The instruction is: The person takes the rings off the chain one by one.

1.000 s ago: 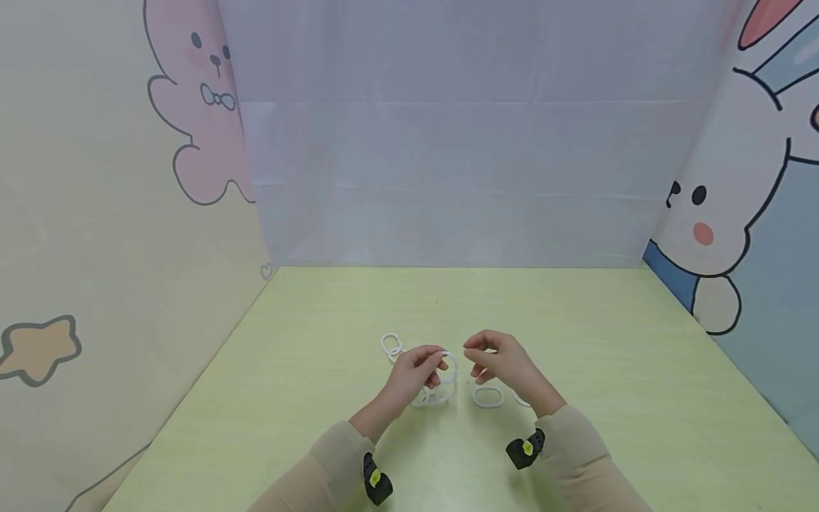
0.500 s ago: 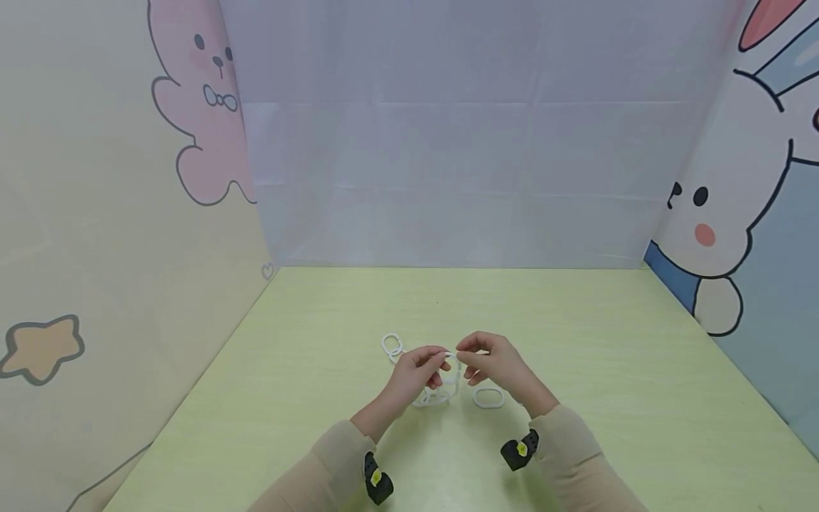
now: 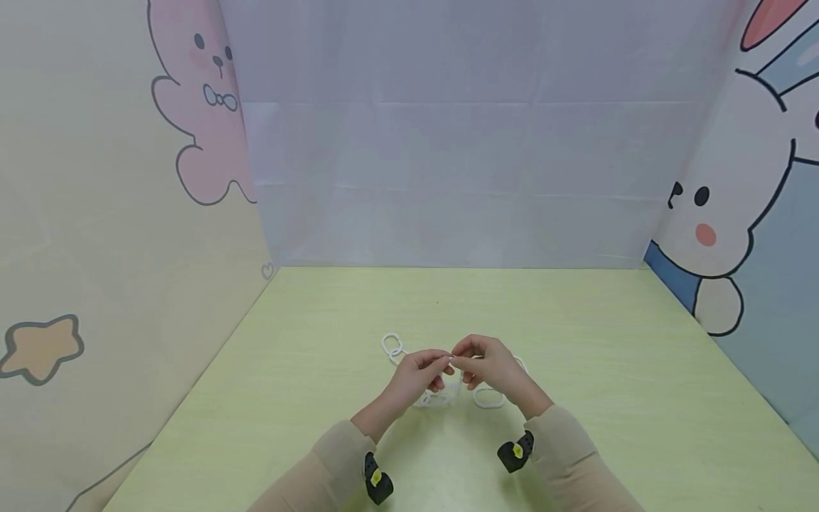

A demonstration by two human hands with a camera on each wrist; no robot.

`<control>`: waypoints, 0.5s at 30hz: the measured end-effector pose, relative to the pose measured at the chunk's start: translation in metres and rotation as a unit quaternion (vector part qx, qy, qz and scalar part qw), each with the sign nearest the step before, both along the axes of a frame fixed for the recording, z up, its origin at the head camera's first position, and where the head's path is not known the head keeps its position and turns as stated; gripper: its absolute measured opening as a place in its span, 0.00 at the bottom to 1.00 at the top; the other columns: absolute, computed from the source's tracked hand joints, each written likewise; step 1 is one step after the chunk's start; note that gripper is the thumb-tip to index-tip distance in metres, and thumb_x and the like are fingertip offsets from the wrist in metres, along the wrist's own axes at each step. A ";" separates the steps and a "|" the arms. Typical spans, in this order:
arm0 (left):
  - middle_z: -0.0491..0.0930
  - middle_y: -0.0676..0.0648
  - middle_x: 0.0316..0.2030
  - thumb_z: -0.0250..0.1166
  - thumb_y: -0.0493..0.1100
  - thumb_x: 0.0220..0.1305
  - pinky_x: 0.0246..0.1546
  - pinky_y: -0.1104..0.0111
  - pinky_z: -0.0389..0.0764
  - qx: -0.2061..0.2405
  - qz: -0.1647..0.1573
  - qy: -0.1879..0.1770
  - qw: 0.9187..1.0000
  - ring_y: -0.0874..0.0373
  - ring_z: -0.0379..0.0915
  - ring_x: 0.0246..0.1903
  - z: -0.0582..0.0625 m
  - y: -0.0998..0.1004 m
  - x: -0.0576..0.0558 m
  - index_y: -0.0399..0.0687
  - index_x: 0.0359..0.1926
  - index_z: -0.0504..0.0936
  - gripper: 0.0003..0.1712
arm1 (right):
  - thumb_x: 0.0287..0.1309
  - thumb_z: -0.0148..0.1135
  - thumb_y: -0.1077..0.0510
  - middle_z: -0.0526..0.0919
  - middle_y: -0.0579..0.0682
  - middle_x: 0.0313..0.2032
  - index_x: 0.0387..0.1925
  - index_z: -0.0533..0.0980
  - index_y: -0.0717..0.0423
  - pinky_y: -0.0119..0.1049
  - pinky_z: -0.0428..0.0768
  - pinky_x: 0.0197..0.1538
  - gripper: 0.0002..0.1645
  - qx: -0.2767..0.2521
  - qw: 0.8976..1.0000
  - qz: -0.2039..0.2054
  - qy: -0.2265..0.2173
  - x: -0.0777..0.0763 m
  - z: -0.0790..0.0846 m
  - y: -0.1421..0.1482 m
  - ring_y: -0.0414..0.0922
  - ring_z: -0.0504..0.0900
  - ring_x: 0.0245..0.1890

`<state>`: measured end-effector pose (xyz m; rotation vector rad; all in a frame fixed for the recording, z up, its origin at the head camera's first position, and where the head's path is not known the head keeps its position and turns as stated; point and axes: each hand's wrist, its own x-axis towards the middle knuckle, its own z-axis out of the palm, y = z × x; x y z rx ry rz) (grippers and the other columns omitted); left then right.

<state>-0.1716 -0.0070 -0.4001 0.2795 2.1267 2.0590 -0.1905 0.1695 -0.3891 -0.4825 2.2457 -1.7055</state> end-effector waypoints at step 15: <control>0.82 0.47 0.32 0.57 0.43 0.66 0.24 0.74 0.75 -0.026 -0.013 -0.027 0.999 0.63 0.72 0.19 -0.025 -0.002 -0.015 0.39 0.48 0.80 0.15 | 0.60 0.58 0.62 0.75 0.61 0.29 0.42 0.71 0.68 0.37 0.79 0.26 0.13 0.003 1.000 -0.008 0.006 -0.002 -0.006 0.001 0.45 0.74 0.21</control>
